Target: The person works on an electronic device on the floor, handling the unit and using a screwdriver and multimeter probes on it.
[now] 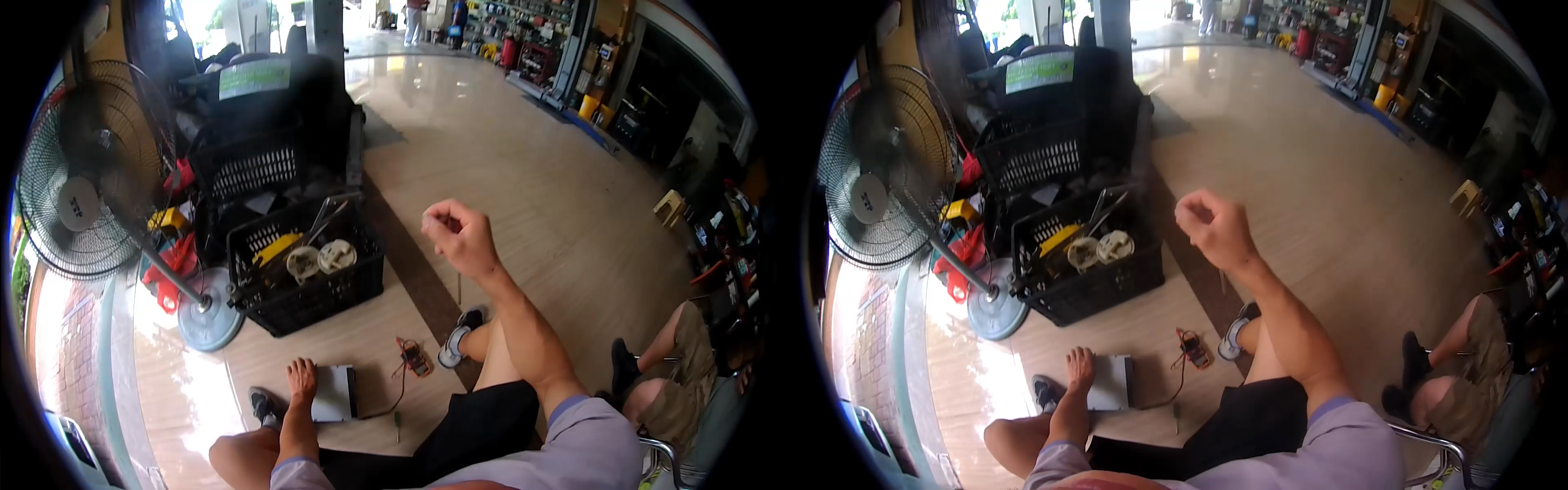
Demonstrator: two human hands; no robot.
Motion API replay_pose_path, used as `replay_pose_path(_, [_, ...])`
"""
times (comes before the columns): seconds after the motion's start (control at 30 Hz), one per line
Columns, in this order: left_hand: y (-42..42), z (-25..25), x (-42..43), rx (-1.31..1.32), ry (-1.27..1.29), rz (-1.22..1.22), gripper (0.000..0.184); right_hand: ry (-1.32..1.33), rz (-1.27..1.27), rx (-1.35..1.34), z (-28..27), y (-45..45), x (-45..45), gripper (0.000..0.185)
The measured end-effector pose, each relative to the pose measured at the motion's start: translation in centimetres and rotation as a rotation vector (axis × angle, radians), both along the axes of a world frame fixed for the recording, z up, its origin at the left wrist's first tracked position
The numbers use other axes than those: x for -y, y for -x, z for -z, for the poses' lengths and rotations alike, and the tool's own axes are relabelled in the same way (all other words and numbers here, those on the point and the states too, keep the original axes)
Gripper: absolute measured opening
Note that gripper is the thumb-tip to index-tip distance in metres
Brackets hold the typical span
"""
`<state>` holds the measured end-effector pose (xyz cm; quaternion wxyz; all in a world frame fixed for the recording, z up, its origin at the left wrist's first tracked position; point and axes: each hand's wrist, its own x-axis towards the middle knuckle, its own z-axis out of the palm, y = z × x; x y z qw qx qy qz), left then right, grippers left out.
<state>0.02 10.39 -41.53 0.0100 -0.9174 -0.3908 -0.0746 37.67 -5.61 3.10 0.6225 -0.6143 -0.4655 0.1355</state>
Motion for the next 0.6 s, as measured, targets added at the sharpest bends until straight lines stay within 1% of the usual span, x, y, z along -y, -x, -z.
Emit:
replay_pose_path(0.13, [0.0,0.4,-0.5,-0.057,-0.004,0.007,0.030,-0.020,0.013,0.047,0.1,-0.1,0.1,0.012])
replay_pose_path(0.33, [-0.2,0.2,-0.4,-0.093,-0.046,0.044,0.030,0.037,0.028,0.013,0.0,0.3,0.4,0.015])
replay_pose_path(0.43, [0.0,0.4,-0.9,-0.128,-0.168,0.106,0.026,0.050,0.033,-0.010,0.1,0.5,0.1,0.016])
replay_pose_path(0.53, [0.0,0.2,-1.0,-0.132,-0.191,0.135,0.025,0.082,0.036,-0.001,0.3,0.5,-0.4,0.016])
replay_pose_path(0.6, [-0.1,0.0,-1.1,-0.164,-0.171,0.137,0.028,0.090,0.031,0.014,0.4,0.5,-0.7,0.016])
